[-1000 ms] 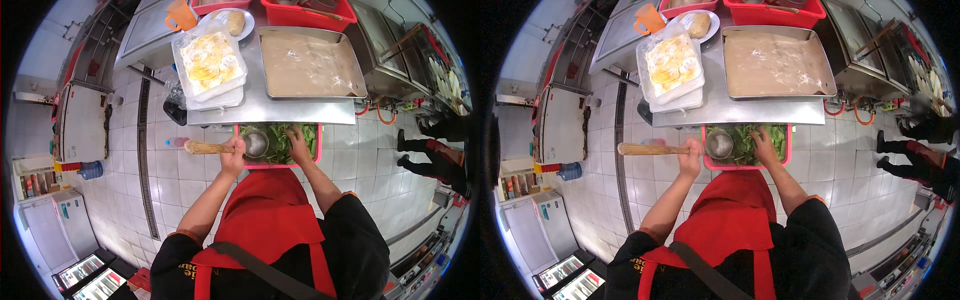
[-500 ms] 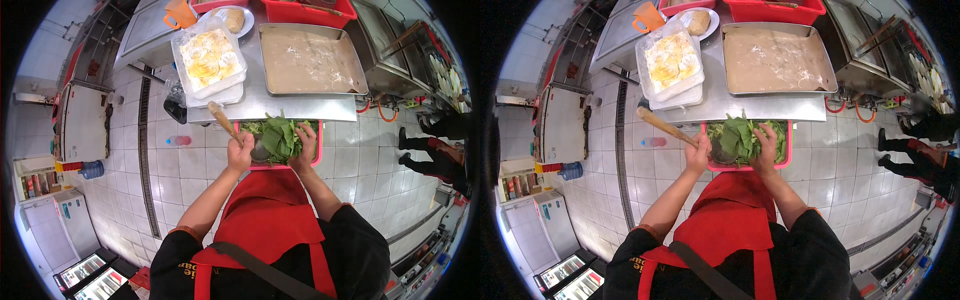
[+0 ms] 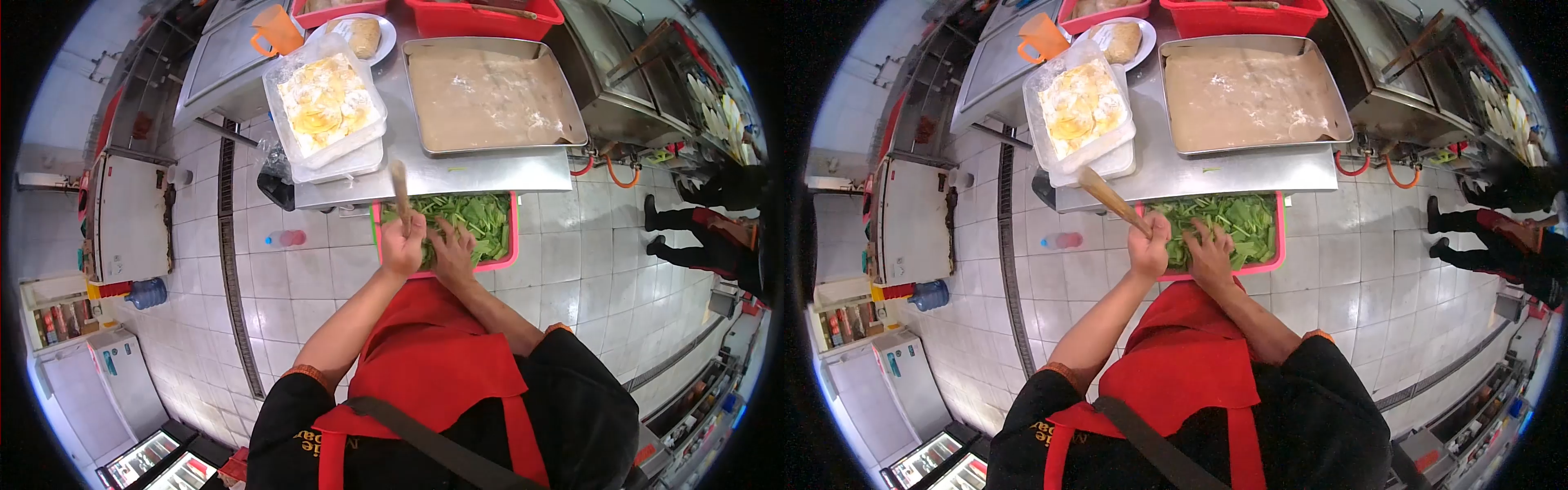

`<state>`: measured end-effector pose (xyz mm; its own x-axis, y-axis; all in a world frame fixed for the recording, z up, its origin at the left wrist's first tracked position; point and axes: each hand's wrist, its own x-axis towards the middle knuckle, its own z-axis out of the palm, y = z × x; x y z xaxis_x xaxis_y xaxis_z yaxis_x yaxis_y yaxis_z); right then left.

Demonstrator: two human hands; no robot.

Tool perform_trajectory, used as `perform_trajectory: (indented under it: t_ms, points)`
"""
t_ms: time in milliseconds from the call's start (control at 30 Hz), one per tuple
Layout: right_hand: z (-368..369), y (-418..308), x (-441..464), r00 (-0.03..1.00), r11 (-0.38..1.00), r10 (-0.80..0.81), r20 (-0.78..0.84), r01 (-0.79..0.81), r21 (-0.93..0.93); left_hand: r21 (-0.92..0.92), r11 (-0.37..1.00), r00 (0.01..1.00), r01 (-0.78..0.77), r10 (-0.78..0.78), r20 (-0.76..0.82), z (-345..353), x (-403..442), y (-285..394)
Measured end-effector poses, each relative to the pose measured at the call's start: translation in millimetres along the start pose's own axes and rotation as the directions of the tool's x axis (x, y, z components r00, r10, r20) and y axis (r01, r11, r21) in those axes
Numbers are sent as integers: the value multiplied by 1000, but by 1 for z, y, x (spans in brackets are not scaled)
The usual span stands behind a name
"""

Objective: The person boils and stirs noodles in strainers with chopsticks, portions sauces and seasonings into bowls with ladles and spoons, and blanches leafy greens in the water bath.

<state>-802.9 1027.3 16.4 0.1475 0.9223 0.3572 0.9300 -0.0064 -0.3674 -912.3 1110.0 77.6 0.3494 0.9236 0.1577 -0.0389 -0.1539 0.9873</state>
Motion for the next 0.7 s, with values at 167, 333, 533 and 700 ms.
perform_trajectory:
  t_ms: [167, 333, 533, 700]
  points:
    - [22, 3, 9, 933, 992, -58, 354, 13, 129, 102, 994, 995, -40, 30, 100, 0, -8, -6]
    - [60, 16, 3, 841, 988, 7, 541, -89, 124, 60, 996, 992, -69, 62, 111, 1, -13, -8]
    - [-49, 14, 48, 802, 994, -38, 596, -33, 108, -124, 985, 988, -124, 134, 77, -15, -4, -10]
    - [-5, 13, 41, 925, 856, -379, 42, 333, 395, -106, 982, 979, -157, 169, 117, -13, 1, -10]
